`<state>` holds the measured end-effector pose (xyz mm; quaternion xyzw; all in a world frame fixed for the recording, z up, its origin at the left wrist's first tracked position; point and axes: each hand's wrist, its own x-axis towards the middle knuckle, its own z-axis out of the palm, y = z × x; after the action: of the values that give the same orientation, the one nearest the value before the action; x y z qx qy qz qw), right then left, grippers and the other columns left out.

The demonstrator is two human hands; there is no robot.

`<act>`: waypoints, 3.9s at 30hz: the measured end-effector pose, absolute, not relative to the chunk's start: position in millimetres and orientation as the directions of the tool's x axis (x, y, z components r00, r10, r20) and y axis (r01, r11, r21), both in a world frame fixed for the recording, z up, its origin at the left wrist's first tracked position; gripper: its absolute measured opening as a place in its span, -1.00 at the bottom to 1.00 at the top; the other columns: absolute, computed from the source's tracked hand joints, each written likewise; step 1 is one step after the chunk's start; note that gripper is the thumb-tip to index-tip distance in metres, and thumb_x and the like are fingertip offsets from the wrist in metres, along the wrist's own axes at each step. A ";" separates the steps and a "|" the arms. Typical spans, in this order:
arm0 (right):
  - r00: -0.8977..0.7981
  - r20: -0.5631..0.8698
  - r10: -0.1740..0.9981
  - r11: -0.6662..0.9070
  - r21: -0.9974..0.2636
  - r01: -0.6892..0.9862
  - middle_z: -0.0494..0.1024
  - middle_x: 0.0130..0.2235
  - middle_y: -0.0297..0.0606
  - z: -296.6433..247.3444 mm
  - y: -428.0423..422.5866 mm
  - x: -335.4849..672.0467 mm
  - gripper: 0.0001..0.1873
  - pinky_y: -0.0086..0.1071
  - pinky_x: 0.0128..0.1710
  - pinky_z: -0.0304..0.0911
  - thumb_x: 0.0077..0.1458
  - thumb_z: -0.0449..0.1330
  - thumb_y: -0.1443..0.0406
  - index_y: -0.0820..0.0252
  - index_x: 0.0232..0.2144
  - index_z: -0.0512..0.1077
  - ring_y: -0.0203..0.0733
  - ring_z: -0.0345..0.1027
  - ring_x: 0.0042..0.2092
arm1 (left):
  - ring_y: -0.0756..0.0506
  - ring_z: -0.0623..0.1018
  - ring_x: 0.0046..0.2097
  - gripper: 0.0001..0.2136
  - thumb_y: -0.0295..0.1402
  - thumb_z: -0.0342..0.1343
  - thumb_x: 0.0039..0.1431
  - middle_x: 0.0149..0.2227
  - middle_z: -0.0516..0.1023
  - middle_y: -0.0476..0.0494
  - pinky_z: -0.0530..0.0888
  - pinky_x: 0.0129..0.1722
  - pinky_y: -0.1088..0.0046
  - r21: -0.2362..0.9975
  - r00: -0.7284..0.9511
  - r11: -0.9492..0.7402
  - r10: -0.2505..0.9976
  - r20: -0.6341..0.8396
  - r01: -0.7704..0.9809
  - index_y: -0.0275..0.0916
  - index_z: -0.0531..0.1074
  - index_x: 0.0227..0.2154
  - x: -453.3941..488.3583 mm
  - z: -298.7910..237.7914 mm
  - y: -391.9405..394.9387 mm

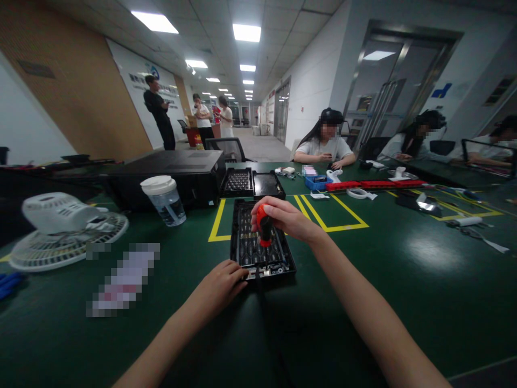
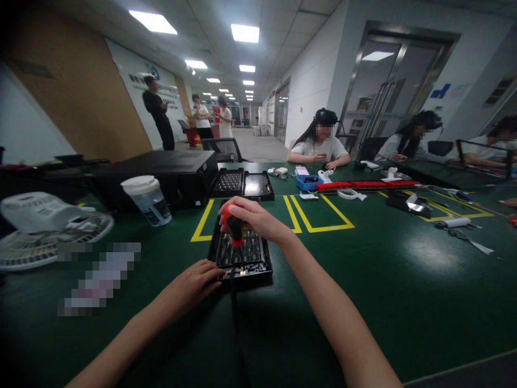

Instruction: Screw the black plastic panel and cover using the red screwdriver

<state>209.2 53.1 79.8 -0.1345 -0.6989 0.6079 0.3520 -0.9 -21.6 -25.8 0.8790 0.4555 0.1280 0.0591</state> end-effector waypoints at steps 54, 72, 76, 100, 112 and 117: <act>-0.697 0.379 0.609 0.312 -0.922 -0.229 0.43 -0.37 -0.29 83.2 49.9 210.4 -0.79 -0.36 -0.34 0.32 0.08 0.13 0.22 0.23 -0.37 0.20 -0.27 0.40 -0.36 | -0.12 0.40 -0.09 -0.78 -0.36 -0.02 0.18 -0.15 0.45 -0.14 0.40 -0.08 0.29 0.204 0.548 -0.581 0.812 0.200 0.788 -0.18 0.40 -0.13 -0.7 -32.0 -20.6; -0.561 0.459 0.688 0.528 -0.848 -0.046 0.23 -0.46 -0.42 82.7 52.0 210.6 -0.69 -0.51 -0.51 0.10 0.00 0.18 0.17 0.19 -0.49 0.13 -0.40 0.17 -0.48 | -0.12 0.40 -0.08 -0.78 -0.37 -0.02 0.17 -0.14 0.45 -0.14 0.39 -0.07 0.29 0.214 0.556 -0.586 0.810 0.188 0.782 -0.18 0.41 -0.13 -0.3 -31.1 -19.5; -0.533 0.470 0.703 0.541 -0.841 -0.029 0.19 -0.48 -0.44 81.3 52.6 209.4 -0.68 -0.52 -0.54 0.06 0.00 0.18 0.15 0.19 -0.50 0.12 -0.42 0.13 -0.50 | -0.12 0.40 -0.08 -0.78 -0.37 -0.02 0.18 -0.15 0.46 -0.14 0.39 -0.06 0.29 0.204 0.552 -0.581 0.813 0.185 0.788 -0.20 0.41 -0.14 0.9 -29.9 -20.5; -0.345 0.565 0.749 0.648 -0.734 0.204 0.11 -0.55 -0.48 76.5 52.4 203.6 -0.60 -0.51 -0.62 -0.15 -0.05 0.19 0.06 0.19 -0.54 0.11 -0.47 -0.09 -0.59 | -0.11 0.40 -0.09 -0.79 -0.37 -0.02 0.18 -0.15 0.46 -0.13 0.40 -0.07 0.29 0.219 0.552 -0.580 0.815 0.178 0.785 -0.19 0.41 -0.14 0.2 -28.1 -20.2; -0.222 0.642 0.734 0.677 -0.664 0.318 0.11 -0.57 -0.48 73.1 51.1 200.3 -0.58 -0.49 -0.61 -0.17 -0.06 0.20 0.06 0.18 -0.57 0.09 -0.46 -0.10 -0.59 | -0.11 0.40 -0.09 -0.79 -0.39 -0.02 0.18 -0.16 0.46 -0.13 0.40 -0.08 0.29 0.218 0.554 -0.583 0.812 0.181 0.783 -0.20 0.41 -0.15 0.6 -28.3 -21.2; -0.177 0.650 0.739 0.666 -0.668 0.332 0.13 -0.59 -0.49 70.1 50.0 198.3 -0.59 -0.49 -0.60 -0.13 -0.07 0.22 0.09 0.17 -0.56 0.08 -0.44 -0.07 -0.59 | -0.11 0.41 -0.09 -0.79 -0.37 -0.03 0.18 -0.16 0.46 -0.13 0.40 -0.07 0.29 0.228 0.554 -0.585 0.811 0.189 0.778 -0.18 0.41 -0.15 0.8 -28.3 -21.2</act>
<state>198.3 50.0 70.1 -0.3606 -0.7428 0.1918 0.5305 0.8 -21.2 -28.3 0.8796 0.4516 0.1376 0.0589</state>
